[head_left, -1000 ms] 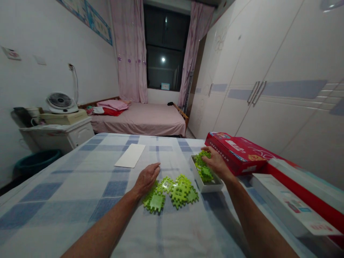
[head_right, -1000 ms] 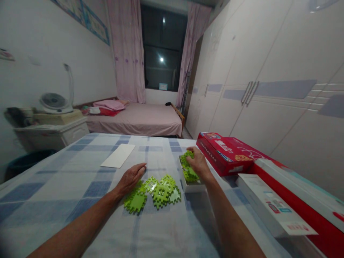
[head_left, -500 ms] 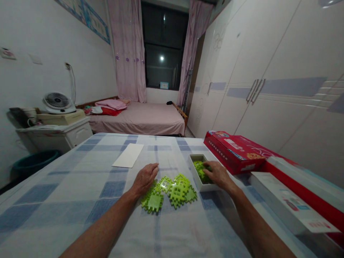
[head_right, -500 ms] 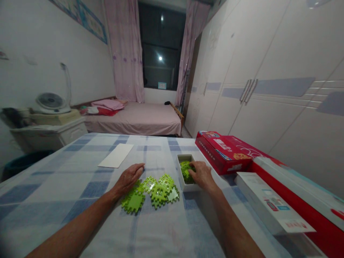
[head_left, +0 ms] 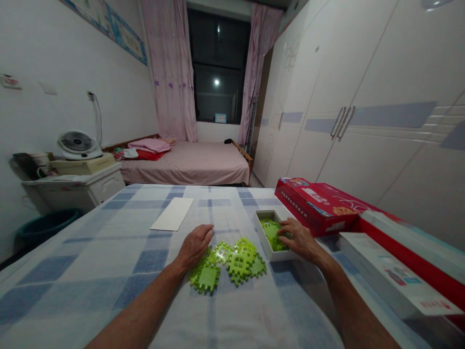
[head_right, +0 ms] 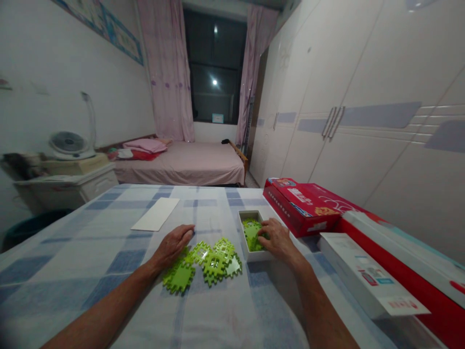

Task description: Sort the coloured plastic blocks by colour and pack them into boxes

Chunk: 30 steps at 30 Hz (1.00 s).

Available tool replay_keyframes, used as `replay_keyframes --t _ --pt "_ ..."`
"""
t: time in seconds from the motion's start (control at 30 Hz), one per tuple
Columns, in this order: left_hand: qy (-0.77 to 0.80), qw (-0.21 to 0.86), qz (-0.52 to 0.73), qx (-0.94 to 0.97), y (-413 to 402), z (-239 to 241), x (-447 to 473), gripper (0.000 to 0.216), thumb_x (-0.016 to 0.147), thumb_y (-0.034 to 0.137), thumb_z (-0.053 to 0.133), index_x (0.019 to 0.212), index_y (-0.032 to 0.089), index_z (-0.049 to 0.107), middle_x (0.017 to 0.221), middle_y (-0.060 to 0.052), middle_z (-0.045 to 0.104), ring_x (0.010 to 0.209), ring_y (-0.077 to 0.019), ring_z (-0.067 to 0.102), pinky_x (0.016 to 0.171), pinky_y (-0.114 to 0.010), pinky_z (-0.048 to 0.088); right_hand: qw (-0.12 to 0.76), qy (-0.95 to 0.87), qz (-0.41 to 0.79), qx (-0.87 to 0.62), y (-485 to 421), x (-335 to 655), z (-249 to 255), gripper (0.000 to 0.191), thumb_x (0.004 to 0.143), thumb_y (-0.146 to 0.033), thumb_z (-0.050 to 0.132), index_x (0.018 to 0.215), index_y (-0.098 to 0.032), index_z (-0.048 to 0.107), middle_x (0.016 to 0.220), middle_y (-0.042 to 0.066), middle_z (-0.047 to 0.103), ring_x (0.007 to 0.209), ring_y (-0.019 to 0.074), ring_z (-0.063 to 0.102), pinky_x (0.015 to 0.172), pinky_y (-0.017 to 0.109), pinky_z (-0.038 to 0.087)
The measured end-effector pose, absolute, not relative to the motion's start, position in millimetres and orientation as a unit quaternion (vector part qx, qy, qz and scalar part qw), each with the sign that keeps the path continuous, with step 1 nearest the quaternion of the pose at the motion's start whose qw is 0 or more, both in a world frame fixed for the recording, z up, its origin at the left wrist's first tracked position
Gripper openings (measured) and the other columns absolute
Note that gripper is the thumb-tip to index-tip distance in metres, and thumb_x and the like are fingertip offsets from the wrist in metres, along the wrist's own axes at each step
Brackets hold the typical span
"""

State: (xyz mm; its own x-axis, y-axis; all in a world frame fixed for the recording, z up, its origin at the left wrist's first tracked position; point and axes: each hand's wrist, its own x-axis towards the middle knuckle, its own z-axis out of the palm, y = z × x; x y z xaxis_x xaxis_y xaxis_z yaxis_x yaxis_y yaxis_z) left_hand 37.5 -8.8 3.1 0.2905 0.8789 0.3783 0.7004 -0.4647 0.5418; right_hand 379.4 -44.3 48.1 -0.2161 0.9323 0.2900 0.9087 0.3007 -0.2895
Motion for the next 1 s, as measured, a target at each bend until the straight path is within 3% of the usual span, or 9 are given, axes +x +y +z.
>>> replay_keyframes --t 0.2,0.3,0.43,0.53,0.63,0.87,1.0 --pt "0.498 0.134 0.325 0.793 -8.7 2.5 37.5 0.042 0.089 0.035 0.031 0.109 0.013 0.061 0.106 -0.01 0.065 0.101 -0.0199 0.059 0.092 -0.034 0.045 0.315 -0.77 -0.033 -0.554 -48.4 358.8 56.5 0.021 0.082 -0.024 0.05 0.092 -0.016 0.067 0.105 0.011 0.062 0.107 0.0241 0.053 0.095 0.044 0.039" --pt "0.5 0.134 0.325 0.792 -8.4 2.3 37.3 0.041 0.089 0.036 0.032 0.108 0.014 0.061 0.106 -0.009 0.065 0.1 -0.0199 0.059 0.091 -0.034 0.045 0.337 -0.807 0.003 -0.486 -64.2 326.4 64.5 0.021 0.086 -0.027 0.049 0.098 -0.018 0.063 0.105 0.009 0.062 0.108 0.0206 0.052 0.098 0.04 0.039" --pt "0.499 0.133 0.324 0.793 -9.5 3.9 37.5 0.042 0.09 0.036 0.031 0.108 0.014 0.061 0.107 -0.01 0.065 0.102 -0.0201 0.059 0.092 -0.035 0.045 0.258 -0.861 0.092 -0.429 -91.4 276.2 56.5 0.037 0.086 -0.035 0.052 0.12 -0.02 0.054 0.129 0.01 0.05 0.123 0.02 0.042 0.104 0.037 0.033" --pt "0.501 0.131 0.321 0.793 -10.5 5.3 38.0 0.042 0.09 0.037 0.031 0.109 0.014 0.061 0.108 -0.01 0.065 0.103 -0.0203 0.058 0.093 -0.035 0.044 0.192 -0.844 0.086 -0.494 -100.0 251.9 37.5 0.068 0.079 -0.048 0.058 0.137 -0.018 0.039 0.147 0.015 0.029 0.136 0.0301 0.02 0.109 0.047 0.022" --pt "0.504 0.128 0.314 0.795 -10.3 5.3 37.8 0.041 0.09 0.037 0.031 0.109 0.014 0.06 0.108 -0.01 0.064 0.103 -0.0203 0.058 0.094 -0.035 0.044 0.142 -0.802 0.082 -0.575 -97.7 244.2 22.9 0.086 0.072 -0.056 0.062 0.141 -0.015 0.033 0.148 0.02 0.022 0.137 0.0367 0.013 0.108 0.053 0.015" --pt "0.494 0.124 0.313 0.801 -8.1 2.7 36.5 0.04 0.09 0.035 0.031 0.109 0.014 0.06 0.106 -0.01 0.064 0.101 -0.0202 0.058 0.092 -0.034 0.044 0.17 -0.81 0.106 -0.551 -93.9 251.3 22.6 0.075 0.07 -0.052 0.063 0.134 -0.019 0.043 0.136 0.014 0.043 0.126 0.029 0.035 0.103 0.043 0.025" --pt "0.492 0.122 0.318 0.801 -8.8 3.5 37.1 0.038 0.089 0.034 0.033 0.107 0.015 0.061 0.105 -0.01 0.065 0.1 -0.0202 0.059 0.091 -0.034 0.045 0.173 -0.822 0.109 -0.531 -94.7 251.3 19.2 0.068 0.069 -0.05 0.064 0.13 -0.023 0.047 0.136 0.013 0.041 0.126 0.0285 0.034 0.102 0.043 0.025"
